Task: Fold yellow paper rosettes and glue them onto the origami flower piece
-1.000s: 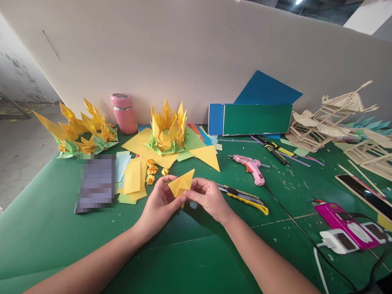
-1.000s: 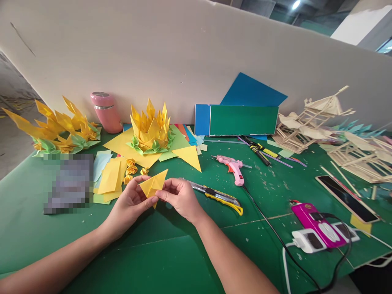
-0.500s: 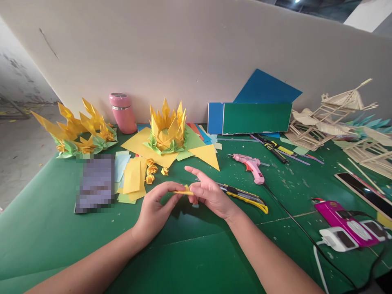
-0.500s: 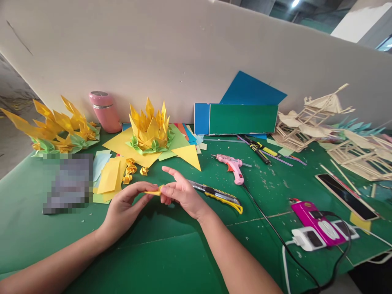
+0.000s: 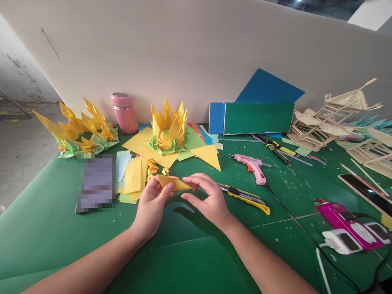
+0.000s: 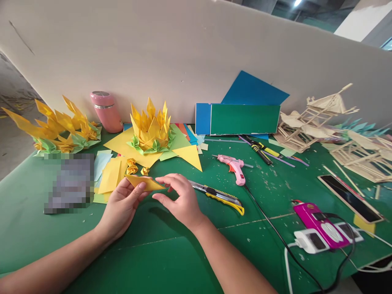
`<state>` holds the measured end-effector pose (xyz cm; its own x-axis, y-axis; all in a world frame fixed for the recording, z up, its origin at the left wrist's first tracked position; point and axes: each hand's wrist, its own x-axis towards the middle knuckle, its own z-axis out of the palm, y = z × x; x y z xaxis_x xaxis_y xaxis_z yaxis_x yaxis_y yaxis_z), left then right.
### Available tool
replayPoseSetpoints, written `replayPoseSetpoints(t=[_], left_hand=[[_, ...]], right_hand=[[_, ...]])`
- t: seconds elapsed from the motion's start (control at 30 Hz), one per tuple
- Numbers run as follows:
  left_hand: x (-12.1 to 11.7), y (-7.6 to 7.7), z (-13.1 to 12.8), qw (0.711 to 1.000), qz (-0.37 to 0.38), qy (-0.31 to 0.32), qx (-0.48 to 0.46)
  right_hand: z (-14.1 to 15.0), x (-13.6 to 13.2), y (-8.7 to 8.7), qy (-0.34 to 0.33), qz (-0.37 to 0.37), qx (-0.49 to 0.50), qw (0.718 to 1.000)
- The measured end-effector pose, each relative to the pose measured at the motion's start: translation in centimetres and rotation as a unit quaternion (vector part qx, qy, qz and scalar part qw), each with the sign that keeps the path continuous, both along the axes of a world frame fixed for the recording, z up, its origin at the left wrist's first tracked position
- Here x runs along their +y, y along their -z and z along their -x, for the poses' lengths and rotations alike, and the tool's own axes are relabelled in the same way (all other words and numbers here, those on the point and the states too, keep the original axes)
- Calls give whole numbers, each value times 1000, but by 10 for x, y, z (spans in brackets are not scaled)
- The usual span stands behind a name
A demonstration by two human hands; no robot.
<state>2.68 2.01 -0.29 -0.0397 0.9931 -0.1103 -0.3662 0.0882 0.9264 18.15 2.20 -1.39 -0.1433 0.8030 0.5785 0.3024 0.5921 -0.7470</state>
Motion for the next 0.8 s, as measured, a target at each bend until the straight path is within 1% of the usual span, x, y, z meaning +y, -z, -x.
replayPoseSetpoints(t=[0.17,0.27,0.4,0.57,0.7,0.8], left_hand=[[-1,-3,-2,1000,-8,7,-17],[-2,-3,-2,1000,-1,13,-22],[-2,-1,-2,999,7,29,-22],[-1,2,-2,1000,15,8,-10],[-1,0,-1,999,27,18,-10],[-1,-2,0,1000,15,11,-2]], right_hand=[[-1,0,-2,58,-105,-62,991],[-1,-1,-4,74,-150,-88,982],[-1,0,-7,63,-135,-78,986],[-2,1,-5,31,-116,-91,989],[-3,1,-4,33,-100,-105,989],[-4,0,-3,26,-86,-105,990]])
